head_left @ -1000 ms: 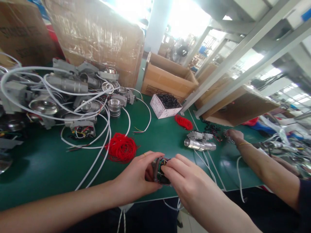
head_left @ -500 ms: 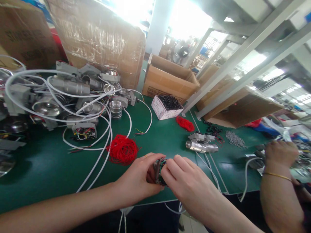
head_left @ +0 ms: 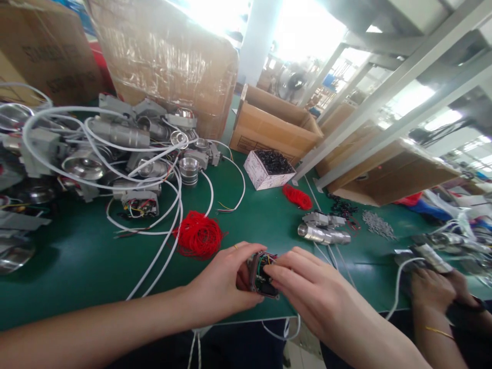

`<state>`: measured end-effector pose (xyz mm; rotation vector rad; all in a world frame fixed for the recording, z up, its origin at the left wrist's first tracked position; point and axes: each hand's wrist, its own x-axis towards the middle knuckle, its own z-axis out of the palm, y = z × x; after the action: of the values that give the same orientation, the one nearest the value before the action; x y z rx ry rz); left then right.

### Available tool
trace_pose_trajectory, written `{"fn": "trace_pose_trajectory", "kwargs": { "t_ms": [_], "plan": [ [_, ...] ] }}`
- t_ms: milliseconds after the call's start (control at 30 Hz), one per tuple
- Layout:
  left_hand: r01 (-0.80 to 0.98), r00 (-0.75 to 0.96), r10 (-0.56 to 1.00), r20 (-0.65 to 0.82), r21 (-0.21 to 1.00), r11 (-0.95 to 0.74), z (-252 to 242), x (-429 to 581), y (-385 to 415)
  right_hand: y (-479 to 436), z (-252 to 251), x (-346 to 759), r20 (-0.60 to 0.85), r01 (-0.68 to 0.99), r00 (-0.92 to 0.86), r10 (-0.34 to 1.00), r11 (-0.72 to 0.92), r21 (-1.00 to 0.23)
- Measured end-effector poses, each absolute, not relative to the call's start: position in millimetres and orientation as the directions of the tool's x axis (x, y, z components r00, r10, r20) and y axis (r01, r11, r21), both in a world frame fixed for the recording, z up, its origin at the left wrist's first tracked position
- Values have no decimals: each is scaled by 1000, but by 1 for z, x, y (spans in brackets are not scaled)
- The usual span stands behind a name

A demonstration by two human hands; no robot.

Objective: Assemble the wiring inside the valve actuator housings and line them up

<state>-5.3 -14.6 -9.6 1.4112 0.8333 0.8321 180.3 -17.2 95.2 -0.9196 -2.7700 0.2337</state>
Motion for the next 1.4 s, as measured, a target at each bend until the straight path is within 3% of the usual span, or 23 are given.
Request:
{"fn": "trace_pose_trajectory", "kwargs": {
  "t_ms": [133,500,600,767,967,1100,1200,1400],
  "plan": [
    [16,481,877,-4,1000,-5,-10,-6,-14,-15,89,177,130,566,-798,589,805,-177],
    [27,472,881,0,1000,-14,-7,-5,-14,-12,91,166,40,520,-853,520,840,154],
    [6,459,887,-43,999,46,-6,-5,-14,-10,94,180,103,601,-797,595,799,28],
    [23,468,879,-94,995,94,-3,-6,-14,-14,82,209,310,741,-453,836,546,-390],
    [189,456,875,-161,979,81,10,-7,-3,-25,18,224,141,644,-117,983,184,-742],
    [215,392,877,-277,955,206,21,-2,18,-31,-15,225,131,644,-80,988,152,-750],
    [178,345,869,-355,934,311,24,7,35,-38,-27,221,170,689,-85,982,181,-702],
    [159,304,872,-384,923,351,23,34,60,-57,-41,217,260,806,-38,965,184,-563]
  ]
}}
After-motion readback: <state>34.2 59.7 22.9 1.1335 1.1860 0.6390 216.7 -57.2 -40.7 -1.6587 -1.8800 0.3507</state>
